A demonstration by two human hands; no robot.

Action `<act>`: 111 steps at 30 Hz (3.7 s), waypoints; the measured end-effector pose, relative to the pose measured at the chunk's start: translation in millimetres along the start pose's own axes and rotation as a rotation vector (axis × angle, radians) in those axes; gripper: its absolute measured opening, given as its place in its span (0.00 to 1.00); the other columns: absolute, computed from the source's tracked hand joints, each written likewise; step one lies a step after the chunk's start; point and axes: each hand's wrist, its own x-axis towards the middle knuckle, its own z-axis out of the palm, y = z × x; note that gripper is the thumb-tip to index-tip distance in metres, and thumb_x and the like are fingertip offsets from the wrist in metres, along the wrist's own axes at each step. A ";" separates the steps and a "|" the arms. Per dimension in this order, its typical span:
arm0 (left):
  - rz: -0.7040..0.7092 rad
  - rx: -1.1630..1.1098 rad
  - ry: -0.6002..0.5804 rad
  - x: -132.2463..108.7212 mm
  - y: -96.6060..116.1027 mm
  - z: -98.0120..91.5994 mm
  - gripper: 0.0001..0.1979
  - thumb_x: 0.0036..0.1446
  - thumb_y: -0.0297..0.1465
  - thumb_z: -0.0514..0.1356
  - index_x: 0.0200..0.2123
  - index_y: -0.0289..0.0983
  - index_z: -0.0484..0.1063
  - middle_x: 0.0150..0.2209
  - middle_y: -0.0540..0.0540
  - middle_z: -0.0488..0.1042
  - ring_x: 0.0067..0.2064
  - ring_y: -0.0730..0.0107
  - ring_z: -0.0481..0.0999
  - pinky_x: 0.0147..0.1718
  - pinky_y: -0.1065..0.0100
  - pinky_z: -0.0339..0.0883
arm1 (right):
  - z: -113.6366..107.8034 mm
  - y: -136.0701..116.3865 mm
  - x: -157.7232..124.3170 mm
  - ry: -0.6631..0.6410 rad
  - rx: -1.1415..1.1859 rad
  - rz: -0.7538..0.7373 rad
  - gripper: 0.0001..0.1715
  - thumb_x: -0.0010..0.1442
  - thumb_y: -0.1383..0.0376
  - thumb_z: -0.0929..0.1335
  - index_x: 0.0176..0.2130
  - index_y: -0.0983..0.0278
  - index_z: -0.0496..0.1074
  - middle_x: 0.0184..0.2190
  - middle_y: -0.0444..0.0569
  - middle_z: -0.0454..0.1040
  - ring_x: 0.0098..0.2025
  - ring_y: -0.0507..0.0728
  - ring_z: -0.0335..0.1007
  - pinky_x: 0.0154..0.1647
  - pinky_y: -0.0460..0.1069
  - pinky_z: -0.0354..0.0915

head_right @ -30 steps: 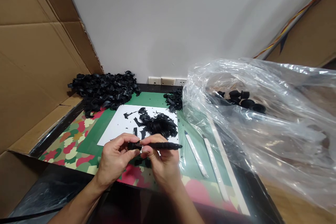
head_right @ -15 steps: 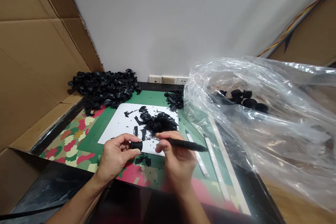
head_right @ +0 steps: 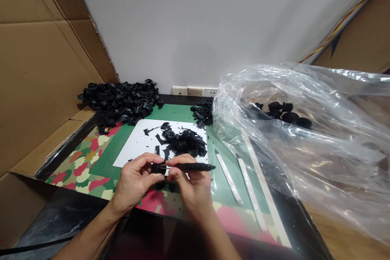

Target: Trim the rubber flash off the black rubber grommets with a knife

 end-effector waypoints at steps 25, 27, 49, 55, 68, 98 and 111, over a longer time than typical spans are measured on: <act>0.100 0.105 -0.103 0.7 -0.1 -5.0 0.09 0.50 0.28 0.62 0.37 0.36 0.78 0.32 0.47 0.79 0.25 0.74 0.69 0.25 0.73 0.65 | 0.6 -9.9 0.8 0.001 -0.255 -0.297 0.05 0.64 0.66 0.67 0.40 0.61 0.73 0.30 0.49 0.76 0.30 0.55 0.73 0.28 0.49 0.70; 0.072 0.087 -0.103 0.1 -0.4 -5.1 0.10 0.49 0.26 0.63 0.37 0.36 0.77 0.31 0.48 0.77 0.26 0.75 0.68 0.25 0.74 0.64 | -0.4 -8.6 -1.0 0.047 -0.335 -0.325 0.05 0.63 0.68 0.67 0.40 0.60 0.73 0.32 0.50 0.77 0.31 0.56 0.75 0.29 0.50 0.71; 0.134 0.071 -0.108 1.7 0.7 -6.6 0.10 0.49 0.28 0.65 0.38 0.37 0.77 0.35 0.45 0.78 0.24 0.74 0.69 0.22 0.73 0.63 | 19.6 -1.8 2.0 0.006 0.241 0.662 0.19 0.51 0.53 0.72 0.24 0.66 0.70 0.15 0.39 0.65 0.14 0.46 0.54 0.14 0.42 0.52; 0.147 -0.061 -0.037 0.6 -4.1 -1.0 0.07 0.49 0.29 0.66 0.35 0.36 0.76 0.40 0.43 0.80 0.27 0.73 0.75 0.26 0.72 0.69 | 30.1 5.5 -6.7 0.162 0.443 0.693 0.21 0.47 0.52 0.74 0.23 0.65 0.70 0.11 0.37 0.63 0.10 0.46 0.55 0.12 0.43 0.56; 0.115 -0.111 -0.046 7.2 3.6 -8.7 0.07 0.44 0.23 0.65 0.30 0.35 0.73 0.37 0.42 0.79 0.37 0.65 0.77 0.33 0.70 0.70 | 10.6 -2.9 -5.7 0.064 0.068 0.439 0.18 0.56 0.52 0.70 0.32 0.65 0.76 0.23 0.45 0.72 0.20 0.50 0.65 0.21 0.46 0.64; 0.149 -0.014 -0.054 9.0 10.2 -4.6 0.06 0.42 0.22 0.62 0.27 0.36 0.73 0.33 0.43 0.80 0.30 0.68 0.77 0.22 0.72 0.65 | -3.8 -6.3 7.9 -0.007 -0.056 0.013 0.04 0.61 0.63 0.69 0.36 0.61 0.75 0.32 0.49 0.76 0.34 0.57 0.75 0.33 0.52 0.72; -0.034 -0.103 -0.016 3.4 5.4 -1.0 0.09 0.39 0.24 0.65 0.29 0.36 0.73 0.34 0.43 0.81 0.31 0.68 0.77 0.24 0.73 0.67 | -2.3 -10.5 5.2 0.277 -0.496 -0.337 0.04 0.62 0.67 0.67 0.38 0.59 0.73 0.31 0.48 0.76 0.35 0.58 0.75 0.35 0.53 0.70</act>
